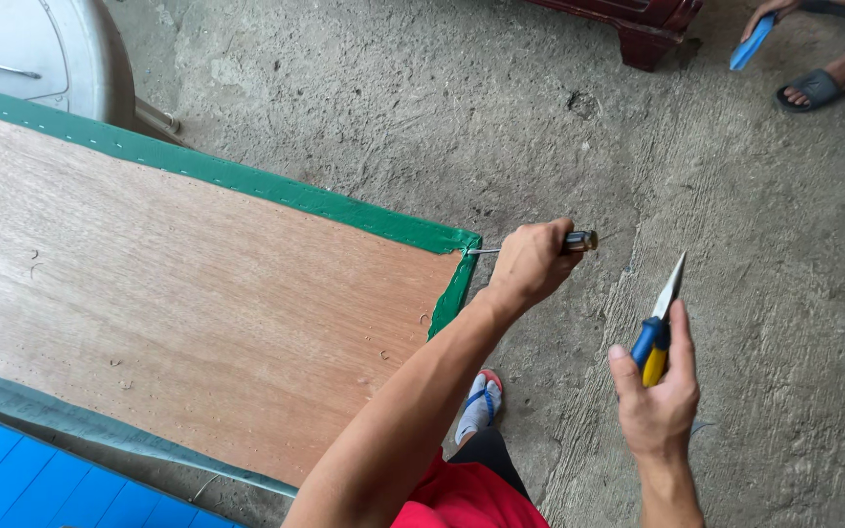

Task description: The person uses a screwdriver and pliers to remove staples from the green edge of a wooden board. They pry up each staple with the screwdriver and then pull it out with the pliers, working along the edge of the board.

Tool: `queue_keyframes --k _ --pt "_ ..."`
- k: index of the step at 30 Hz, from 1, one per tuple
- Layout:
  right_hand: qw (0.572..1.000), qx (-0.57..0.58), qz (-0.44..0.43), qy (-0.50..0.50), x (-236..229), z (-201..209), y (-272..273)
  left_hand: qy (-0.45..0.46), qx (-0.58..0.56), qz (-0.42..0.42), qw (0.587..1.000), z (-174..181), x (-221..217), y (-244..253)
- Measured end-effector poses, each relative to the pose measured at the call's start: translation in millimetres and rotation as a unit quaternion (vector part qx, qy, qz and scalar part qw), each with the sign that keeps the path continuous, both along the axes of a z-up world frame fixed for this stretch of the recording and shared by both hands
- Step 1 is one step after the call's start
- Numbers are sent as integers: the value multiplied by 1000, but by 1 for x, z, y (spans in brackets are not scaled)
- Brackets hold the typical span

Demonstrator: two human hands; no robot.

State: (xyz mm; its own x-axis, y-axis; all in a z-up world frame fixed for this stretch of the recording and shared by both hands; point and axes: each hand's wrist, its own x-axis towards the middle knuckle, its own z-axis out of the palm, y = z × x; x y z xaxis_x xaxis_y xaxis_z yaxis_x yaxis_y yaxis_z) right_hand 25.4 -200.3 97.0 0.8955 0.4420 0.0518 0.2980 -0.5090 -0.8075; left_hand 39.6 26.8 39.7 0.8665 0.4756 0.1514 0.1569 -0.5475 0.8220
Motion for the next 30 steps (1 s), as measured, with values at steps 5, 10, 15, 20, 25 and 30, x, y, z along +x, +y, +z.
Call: queue_keyframes --k 5,10,15,20,25,30 --pt "997 33 27 -57 10 25 13 0 -3 3 1000 12 -7 2" --pt "999 34 31 -29 10 28 23 -14 -5 -4 1000 10 -9 0" --pt "996 59 49 -51 7 44 31 -18 -10 -11 1000 3 -10 2" --pt "959 265 -83 -48 8 64 54 -24 7 -18 1000 -9 -7 1" --pt "976 -55 129 166 10 37 78 31 20 -19 999 -23 -5 -6" --pt "986 152 47 40 25 10 57 40 68 -14 997 -34 0 -16"
